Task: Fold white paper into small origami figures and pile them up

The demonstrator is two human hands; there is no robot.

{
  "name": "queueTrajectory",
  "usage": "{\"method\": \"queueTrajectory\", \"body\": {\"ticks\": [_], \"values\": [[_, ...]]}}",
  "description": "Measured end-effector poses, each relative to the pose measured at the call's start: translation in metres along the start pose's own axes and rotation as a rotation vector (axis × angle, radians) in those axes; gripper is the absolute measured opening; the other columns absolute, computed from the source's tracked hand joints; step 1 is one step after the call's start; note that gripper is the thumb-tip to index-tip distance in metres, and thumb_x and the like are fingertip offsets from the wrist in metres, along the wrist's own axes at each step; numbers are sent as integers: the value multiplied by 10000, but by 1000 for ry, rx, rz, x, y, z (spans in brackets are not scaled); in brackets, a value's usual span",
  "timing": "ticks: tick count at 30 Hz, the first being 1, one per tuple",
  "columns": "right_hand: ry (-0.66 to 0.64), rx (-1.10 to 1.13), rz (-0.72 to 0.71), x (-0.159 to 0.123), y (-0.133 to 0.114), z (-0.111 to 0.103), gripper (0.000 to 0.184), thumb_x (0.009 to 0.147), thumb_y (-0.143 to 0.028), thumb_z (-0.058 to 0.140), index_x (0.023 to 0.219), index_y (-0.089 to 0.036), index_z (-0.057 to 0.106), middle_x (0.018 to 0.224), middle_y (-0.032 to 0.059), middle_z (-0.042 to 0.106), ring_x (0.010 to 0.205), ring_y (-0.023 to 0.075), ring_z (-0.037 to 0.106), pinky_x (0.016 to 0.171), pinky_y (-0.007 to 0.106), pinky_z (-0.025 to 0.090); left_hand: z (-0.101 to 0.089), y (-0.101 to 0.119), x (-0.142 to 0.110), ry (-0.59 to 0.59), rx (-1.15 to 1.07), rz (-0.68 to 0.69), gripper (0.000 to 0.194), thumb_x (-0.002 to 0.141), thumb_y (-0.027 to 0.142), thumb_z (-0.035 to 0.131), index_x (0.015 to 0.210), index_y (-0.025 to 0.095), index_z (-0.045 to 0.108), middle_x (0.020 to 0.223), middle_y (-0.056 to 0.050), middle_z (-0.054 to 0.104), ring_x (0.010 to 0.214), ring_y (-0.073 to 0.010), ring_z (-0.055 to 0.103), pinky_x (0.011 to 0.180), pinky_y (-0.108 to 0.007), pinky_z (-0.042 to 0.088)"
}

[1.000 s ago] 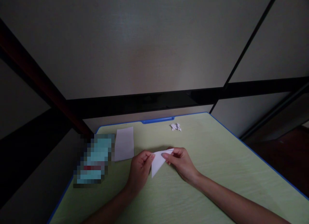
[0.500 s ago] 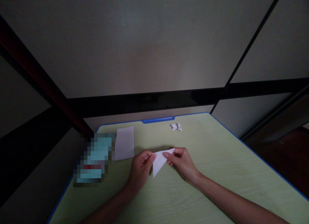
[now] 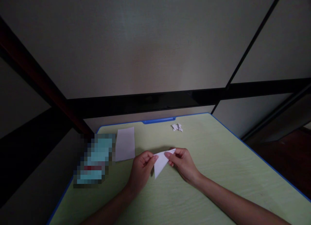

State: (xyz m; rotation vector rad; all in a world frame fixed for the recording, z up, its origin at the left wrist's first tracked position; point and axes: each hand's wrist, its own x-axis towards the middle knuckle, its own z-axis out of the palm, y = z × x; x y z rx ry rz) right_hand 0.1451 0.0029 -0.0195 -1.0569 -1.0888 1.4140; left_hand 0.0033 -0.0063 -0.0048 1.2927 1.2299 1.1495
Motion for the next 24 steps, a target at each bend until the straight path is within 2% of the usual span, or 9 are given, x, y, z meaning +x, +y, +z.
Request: {"method": "queueTrajectory", "body": {"ticks": [5,10,12,14,19,24], "values": [[-17,13,1,0,-1,-1,260,618,-321,618,488,-118,519,402,-51,444,384,40,338,393,182,214,0,1,1,-59,-34,-33,213,627,275,551,493,142,450,437,47,482,424,-67,441,416,-166,319],[-86,5,12,0,-8,1,256,606,-339,612,522,-118,513,461,-44,471,416,52,380,416,182,272,1,4,-1,-288,-28,-182,194,603,280,567,510,141,467,445,8,572,427,-107,534,427,-192,379],[-118,-10,10,0,-12,2,256,615,-341,602,528,-118,512,469,-42,475,422,54,387,418,181,279,2,4,-1,-323,-29,-207,209,612,294,560,507,146,456,441,-7,592,423,-121,557,423,-198,391],[-170,-33,17,1,-16,2,246,619,-337,600,543,-117,520,472,-44,472,423,50,381,416,177,274,1,4,-2,-292,-37,-184,215,630,305,546,515,148,455,446,-16,606,431,-126,571,432,-203,406],[-445,-151,111,4,-22,-1,260,627,-341,594,539,-103,541,441,-51,440,381,30,328,373,167,224,-1,4,0,-187,-42,-128,230,651,328,529,521,148,468,446,-22,616,431,-134,581,445,-217,433],[-509,-234,191,7,-25,-9,270,628,-344,598,558,-88,553,442,-49,449,365,17,328,355,151,230,-2,7,0,-143,-49,-155,230,644,323,541,515,149,465,445,-13,620,424,-128,581,439,-206,436]]}}
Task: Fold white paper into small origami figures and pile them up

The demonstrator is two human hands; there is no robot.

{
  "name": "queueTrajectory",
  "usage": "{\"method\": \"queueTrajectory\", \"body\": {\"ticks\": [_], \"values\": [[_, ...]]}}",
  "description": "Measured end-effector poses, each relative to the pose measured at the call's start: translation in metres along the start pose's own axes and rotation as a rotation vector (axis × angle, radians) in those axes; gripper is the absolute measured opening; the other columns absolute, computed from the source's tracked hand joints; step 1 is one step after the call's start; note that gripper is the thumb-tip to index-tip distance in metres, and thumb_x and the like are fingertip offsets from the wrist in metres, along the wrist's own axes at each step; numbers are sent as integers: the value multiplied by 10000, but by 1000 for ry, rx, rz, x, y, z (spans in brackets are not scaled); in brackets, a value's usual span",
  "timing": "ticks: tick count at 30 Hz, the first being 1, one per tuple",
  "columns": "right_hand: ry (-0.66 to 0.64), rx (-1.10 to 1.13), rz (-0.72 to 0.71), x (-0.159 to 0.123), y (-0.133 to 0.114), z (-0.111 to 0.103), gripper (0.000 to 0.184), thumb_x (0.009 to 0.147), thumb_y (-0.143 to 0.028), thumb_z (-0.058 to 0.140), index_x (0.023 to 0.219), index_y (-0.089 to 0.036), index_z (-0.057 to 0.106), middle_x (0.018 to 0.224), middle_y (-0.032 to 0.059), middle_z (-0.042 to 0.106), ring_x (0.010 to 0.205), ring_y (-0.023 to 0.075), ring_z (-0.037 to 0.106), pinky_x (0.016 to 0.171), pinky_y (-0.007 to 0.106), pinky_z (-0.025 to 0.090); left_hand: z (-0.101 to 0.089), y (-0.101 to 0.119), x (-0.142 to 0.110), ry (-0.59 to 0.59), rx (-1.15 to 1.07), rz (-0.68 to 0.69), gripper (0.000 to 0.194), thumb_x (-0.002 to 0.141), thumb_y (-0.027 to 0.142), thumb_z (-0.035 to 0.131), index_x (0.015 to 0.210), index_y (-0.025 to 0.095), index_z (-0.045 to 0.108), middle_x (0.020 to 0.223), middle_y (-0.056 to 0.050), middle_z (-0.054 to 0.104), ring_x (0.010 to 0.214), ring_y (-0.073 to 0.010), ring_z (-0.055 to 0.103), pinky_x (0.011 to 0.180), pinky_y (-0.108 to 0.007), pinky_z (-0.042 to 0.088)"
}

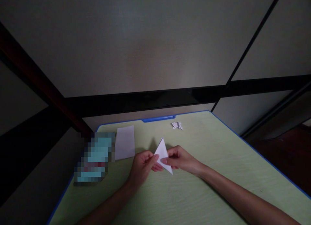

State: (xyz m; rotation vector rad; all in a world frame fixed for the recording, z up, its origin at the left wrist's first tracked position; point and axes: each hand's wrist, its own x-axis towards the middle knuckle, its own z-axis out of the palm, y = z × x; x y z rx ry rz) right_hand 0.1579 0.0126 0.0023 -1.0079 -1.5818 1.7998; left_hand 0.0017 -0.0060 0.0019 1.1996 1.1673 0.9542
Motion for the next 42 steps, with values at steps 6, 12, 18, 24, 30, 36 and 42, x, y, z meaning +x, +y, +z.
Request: {"method": "queueTrajectory", "body": {"ticks": [6,12,18,24,30,36,42], "values": [[-26,-73,69,-2,-1,-5,236,620,-316,614,586,-84,585,433,-35,500,359,22,384,364,142,280,-1,2,1,35,-12,-11,224,627,311,571,513,148,468,438,-7,616,435,-128,584,450,-202,438],[-71,-44,50,0,1,-8,210,643,-292,598,581,-90,595,446,-32,519,371,24,408,381,143,295,-1,3,1,24,-24,-24,225,624,317,573,518,143,477,437,-11,619,431,-130,585,446,-202,438],[-57,-58,54,1,-1,-7,201,646,-275,592,571,-89,574,432,-45,491,348,15,354,358,147,253,-1,3,1,46,-27,-22,218,625,295,578,505,143,478,442,-12,622,421,-123,580,445,-199,442],[166,14,-90,-1,7,6,209,493,-145,695,616,-115,529,496,-78,459,420,23,382,397,145,277,-3,3,2,221,-39,16,220,634,308,574,519,136,498,491,-33,642,481,-150,608,481,-219,462],[292,71,-240,-2,13,12,142,600,-215,633,687,-113,584,577,-8,575,491,65,485,454,176,357,-1,0,2,174,-149,-9,218,631,331,581,574,132,515,610,-62,674,593,-174,632,545,-236,480],[388,71,-278,-4,9,10,161,692,-266,545,658,-119,601,530,3,573,452,62,476,415,166,345,3,0,-1,51,-145,-45,203,648,312,572,614,112,559,633,-73,678,560,-152,626,521,-217,474],[520,56,-327,-5,11,9,137,665,-263,576,648,-130,603,494,-13,548,429,60,442,410,169,331,4,1,-2,38,-132,-54,210,650,309,570,640,100,582,597,-66,670,516,-138,614,499,-208,471]]}}
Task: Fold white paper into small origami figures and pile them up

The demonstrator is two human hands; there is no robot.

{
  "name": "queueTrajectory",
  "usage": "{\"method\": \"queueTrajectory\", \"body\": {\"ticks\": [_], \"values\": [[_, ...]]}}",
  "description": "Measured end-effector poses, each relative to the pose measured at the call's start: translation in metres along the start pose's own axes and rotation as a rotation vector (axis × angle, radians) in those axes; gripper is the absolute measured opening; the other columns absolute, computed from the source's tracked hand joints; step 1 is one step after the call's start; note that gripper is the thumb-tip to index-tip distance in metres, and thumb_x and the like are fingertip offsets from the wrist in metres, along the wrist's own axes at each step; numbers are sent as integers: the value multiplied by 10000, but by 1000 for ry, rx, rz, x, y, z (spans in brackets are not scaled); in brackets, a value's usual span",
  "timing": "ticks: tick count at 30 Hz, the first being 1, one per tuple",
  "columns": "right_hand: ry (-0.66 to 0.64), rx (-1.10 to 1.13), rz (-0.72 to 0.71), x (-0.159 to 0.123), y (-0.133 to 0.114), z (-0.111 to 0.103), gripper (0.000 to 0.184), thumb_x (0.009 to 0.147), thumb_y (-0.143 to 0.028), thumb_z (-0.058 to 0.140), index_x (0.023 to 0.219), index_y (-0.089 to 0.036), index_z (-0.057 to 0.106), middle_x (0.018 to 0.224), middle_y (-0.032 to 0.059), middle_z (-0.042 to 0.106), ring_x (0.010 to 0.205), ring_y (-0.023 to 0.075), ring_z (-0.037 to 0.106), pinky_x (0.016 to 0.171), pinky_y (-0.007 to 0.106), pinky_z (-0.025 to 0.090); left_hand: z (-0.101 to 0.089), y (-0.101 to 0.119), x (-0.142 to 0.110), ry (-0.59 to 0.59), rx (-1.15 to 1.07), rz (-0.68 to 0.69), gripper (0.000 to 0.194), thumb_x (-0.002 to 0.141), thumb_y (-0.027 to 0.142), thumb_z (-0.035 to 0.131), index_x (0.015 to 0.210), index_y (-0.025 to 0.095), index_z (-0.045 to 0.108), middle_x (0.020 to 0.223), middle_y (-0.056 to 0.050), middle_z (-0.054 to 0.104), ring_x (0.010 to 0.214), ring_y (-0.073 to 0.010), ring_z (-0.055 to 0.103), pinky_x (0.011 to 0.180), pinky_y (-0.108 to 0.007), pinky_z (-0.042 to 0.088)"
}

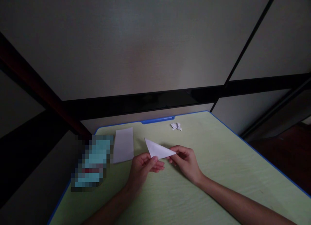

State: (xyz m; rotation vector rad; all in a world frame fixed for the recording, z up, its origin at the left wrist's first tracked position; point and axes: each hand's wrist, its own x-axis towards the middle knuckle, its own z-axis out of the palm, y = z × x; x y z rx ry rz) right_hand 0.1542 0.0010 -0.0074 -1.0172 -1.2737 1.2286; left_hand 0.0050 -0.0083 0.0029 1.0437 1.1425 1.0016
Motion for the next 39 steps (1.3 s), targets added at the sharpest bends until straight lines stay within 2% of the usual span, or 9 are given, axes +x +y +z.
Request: {"method": "queueTrajectory", "body": {"ticks": [6,13,16,19,22,25,28,39], "values": [[-63,-3,80,1,-1,-4,195,654,-275,570,558,-119,638,451,5,536,397,63,396,393,190,293,-1,1,0,-6,52,9,208,642,311,572,624,104,579,589,-66,669,493,-142,606,495,-221,470],[-142,215,159,8,2,-7,136,614,-195,583,517,-116,637,441,12,576,372,62,443,391,183,316,-2,1,1,-61,59,3,187,635,294,573,613,109,580,592,-69,670,495,-143,605,496,-226,462],[-158,320,187,11,3,-8,114,611,-174,579,523,-113,619,468,13,593,365,55,452,379,170,326,-3,1,1,-58,52,-2,188,643,295,566,609,110,575,584,-65,668,494,-143,604,493,-228,460],[-197,361,186,11,2,-7,87,622,-187,586,616,-110,624,537,23,610,431,69,498,387,163,344,-3,0,2,-51,34,-5,191,654,294,558,635,106,580,598,-64,669,500,-140,605,501,-226,462],[-211,323,167,10,3,-5,162,573,-162,647,727,-124,616,578,4,605,479,74,511,398,157,355,-4,-1,2,-51,10,-3,196,655,295,562,655,100,583,607,-63,668,509,-135,606,506,-217,463],[-184,229,171,8,2,-3,209,537,-169,686,725,-128,604,533,-25,580,424,49,463,393,154,348,-4,-1,2,-38,5,-14,202,654,299,562,653,99,580,611,-66,668,519,-140,607,511,-220,467],[-162,151,179,8,0,-2,166,587,-249,655,668,-115,600,511,-17,581,395,41,443,400,163,356,-4,-1,2,-42,11,-29,204,651,304,564,652,101,580,622,-69,670,524,-142,608,520,-225,470],[-125,60,81,7,-1,0,268,679,-358,558,565,-117,582,468,-11,550,405,56,439,426,184,357,-4,-2,3,-97,44,-48,238,629,341,576,635,103,580,597,-73,668,507,-150,609,489,-223,456]]}}
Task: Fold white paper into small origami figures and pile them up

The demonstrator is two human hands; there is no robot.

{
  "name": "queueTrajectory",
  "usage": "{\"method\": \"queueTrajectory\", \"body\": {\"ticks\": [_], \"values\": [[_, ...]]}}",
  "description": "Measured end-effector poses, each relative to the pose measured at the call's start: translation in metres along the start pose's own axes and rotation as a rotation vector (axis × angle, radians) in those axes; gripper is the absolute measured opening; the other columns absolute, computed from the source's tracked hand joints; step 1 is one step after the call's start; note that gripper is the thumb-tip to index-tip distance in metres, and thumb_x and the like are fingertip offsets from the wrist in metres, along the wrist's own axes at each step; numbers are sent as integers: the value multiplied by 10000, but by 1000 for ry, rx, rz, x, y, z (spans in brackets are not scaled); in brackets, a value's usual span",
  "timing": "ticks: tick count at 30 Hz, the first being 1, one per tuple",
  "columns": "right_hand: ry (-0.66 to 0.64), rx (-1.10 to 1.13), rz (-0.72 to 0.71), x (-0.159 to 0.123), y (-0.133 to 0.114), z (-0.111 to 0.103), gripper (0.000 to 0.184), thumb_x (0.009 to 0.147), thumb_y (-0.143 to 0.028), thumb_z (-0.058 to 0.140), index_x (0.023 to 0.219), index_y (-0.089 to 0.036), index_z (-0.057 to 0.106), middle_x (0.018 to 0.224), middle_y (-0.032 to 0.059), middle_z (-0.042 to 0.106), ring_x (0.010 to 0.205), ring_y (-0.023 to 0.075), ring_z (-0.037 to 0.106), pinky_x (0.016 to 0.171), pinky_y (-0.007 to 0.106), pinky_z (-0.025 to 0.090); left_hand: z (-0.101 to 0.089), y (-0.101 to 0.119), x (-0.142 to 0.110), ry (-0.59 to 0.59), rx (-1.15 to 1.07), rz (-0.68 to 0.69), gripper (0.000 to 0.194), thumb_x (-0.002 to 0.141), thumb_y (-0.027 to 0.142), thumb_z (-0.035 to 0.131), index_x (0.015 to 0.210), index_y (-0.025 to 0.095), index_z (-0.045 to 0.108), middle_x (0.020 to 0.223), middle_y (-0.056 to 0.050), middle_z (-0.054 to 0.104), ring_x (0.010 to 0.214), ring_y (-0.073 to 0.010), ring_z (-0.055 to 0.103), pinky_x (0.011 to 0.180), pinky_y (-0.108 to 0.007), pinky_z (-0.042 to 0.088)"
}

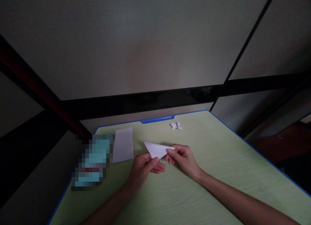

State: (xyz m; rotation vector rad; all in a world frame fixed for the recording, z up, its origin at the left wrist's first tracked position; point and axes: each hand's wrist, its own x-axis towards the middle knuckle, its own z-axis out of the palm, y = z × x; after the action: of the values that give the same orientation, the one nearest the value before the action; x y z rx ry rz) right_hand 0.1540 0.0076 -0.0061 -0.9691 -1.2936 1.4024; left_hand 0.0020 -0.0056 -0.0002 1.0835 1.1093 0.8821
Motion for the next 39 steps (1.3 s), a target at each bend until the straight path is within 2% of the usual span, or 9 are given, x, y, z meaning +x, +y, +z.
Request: {"method": "queueTrajectory", "body": {"ticks": [15,19,22,26,29,35,39], "values": [[-8,-72,-39,-4,-1,-1,357,728,-413,477,545,-124,580,444,-11,502,418,68,418,437,199,342,0,-1,0,-39,3,16,232,635,340,568,631,108,572,579,-70,661,495,-149,605,479,-224,457],[-16,-44,-17,-3,-3,0,291,699,-387,521,594,-121,577,480,-11,524,427,65,426,437,195,345,-1,-2,0,-47,2,27,217,638,322,565,654,106,581,576,-64,659,491,-145,605,471,-215,455],[-97,-56,53,-1,-4,-1,215,660,-333,576,656,-119,563,511,-19,539,412,51,425,412,176,334,1,-2,-1,-77,20,28,196,638,296,567,667,103,589,558,-54,654,481,-139,601,463,-208,452],[-205,-110,111,1,-4,-3,221,663,-310,568,565,-119,516,440,-40,501,353,30,382,357,154,286,3,-2,-1,-103,32,41,180,643,283,561,633,106,590,554,-49,652,479,-130,598,461,-200,449],[-204,-93,122,1,-3,-3,238,674,-310,553,539,-123,493,419,-42,500,326,23,360,334,150,258,2,-1,0,-103,2,22,196,637,300,565,616,106,590,563,-51,657,480,-129,598,464,-198,449],[-144,-64,141,2,-3,-1,245,670,-305,556,524,-121,487,397,-41,509,305,20,347,315,148,228,-1,-1,5,-123,-138,-42,350,651,424,515,592,89,594,564,-82,661,481,-151,605,460,-215,447],[-133,-86,139,1,-4,0,237,665,-294,560,522,-119,491,393,-41,509,304,20,347,317,148,234,-1,-1,5,-117,-136,-56,357,632,436,529,594,86,593,567,-85,661,487,-159,606,465,-223,444]]}}
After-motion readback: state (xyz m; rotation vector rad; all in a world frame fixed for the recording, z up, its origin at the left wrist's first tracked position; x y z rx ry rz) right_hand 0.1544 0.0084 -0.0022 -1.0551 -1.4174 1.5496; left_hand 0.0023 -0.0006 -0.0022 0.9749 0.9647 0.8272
